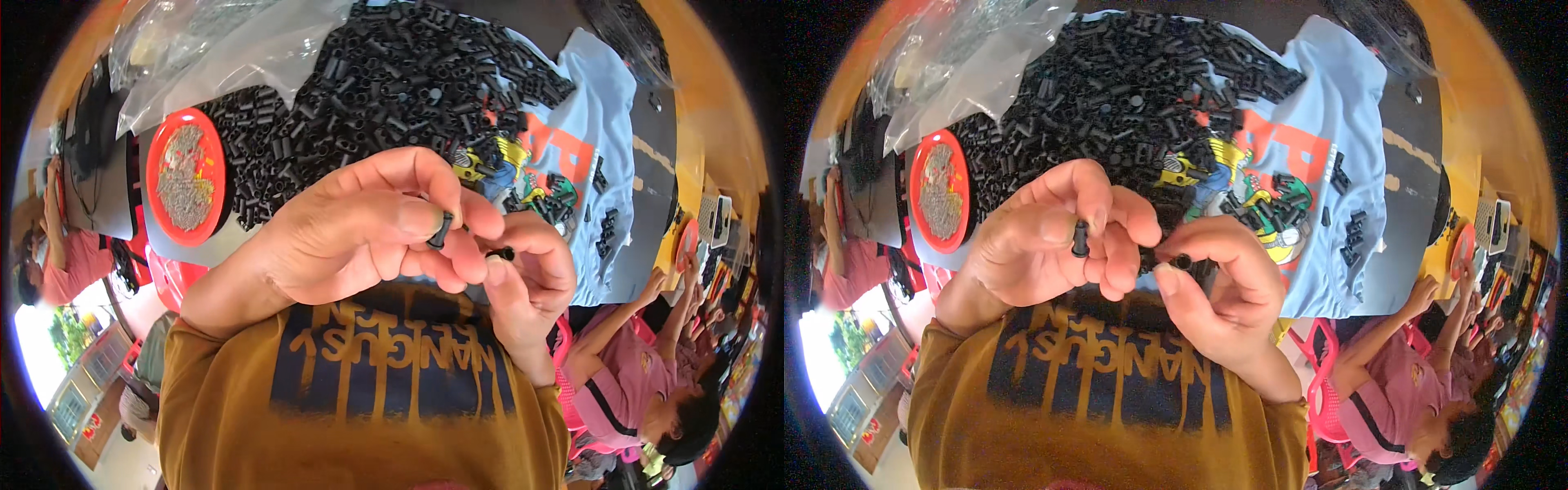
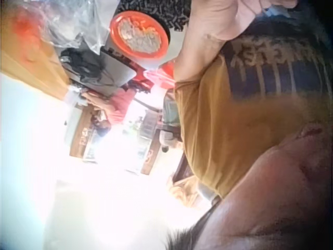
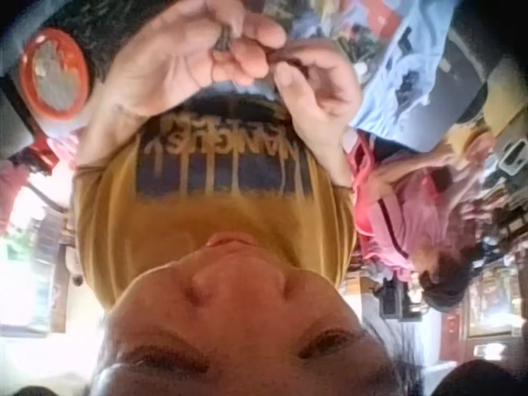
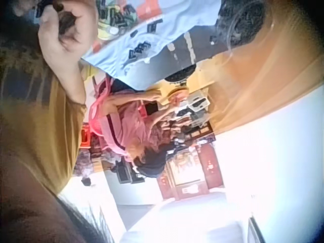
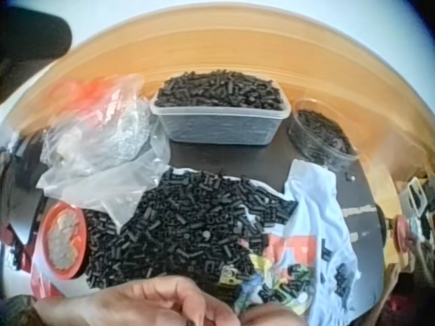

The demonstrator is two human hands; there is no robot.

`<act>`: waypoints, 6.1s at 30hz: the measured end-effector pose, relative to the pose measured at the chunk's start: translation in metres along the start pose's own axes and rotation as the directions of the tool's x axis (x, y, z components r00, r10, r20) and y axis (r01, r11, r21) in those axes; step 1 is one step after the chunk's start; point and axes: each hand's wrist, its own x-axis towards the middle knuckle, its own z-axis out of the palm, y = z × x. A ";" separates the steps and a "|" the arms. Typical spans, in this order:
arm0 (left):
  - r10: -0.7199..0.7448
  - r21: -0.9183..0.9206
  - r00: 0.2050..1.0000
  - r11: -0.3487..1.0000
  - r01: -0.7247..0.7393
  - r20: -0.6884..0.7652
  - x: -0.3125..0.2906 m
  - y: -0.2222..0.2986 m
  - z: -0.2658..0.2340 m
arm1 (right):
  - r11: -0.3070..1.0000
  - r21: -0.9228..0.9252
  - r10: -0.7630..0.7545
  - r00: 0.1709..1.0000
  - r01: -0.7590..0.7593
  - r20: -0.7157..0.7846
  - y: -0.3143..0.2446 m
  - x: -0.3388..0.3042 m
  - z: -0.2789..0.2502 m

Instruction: Assembling small black plastic components by hand in a shared workshop.

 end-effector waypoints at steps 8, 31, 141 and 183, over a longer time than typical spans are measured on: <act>-0.057 -0.117 0.998 0.992 0.054 -0.017 -0.025 0.019 -0.011 | 0.993 -0.089 -0.065 0.990 0.077 0.126 -0.001 0.005 0.012; 0.929 0.863 0.350 -0.079 0.499 -0.118 -0.146 0.076 -0.104 | 0.983 -0.181 0.017 0.989 0.010 0.149 0.004 0.010 0.047; 0.623 0.956 0.735 -0.263 -0.126 0.268 -0.114 0.060 -0.033 | 0.904 -0.005 0.387 0.814 -0.427 0.433 -0.003 0.036 0.124; 0.788 0.939 0.603 0.101 -0.329 0.126 -0.158 0.068 -0.092 | 0.876 -0.172 0.466 0.698 -0.450 0.544 0.034 0.080 0.195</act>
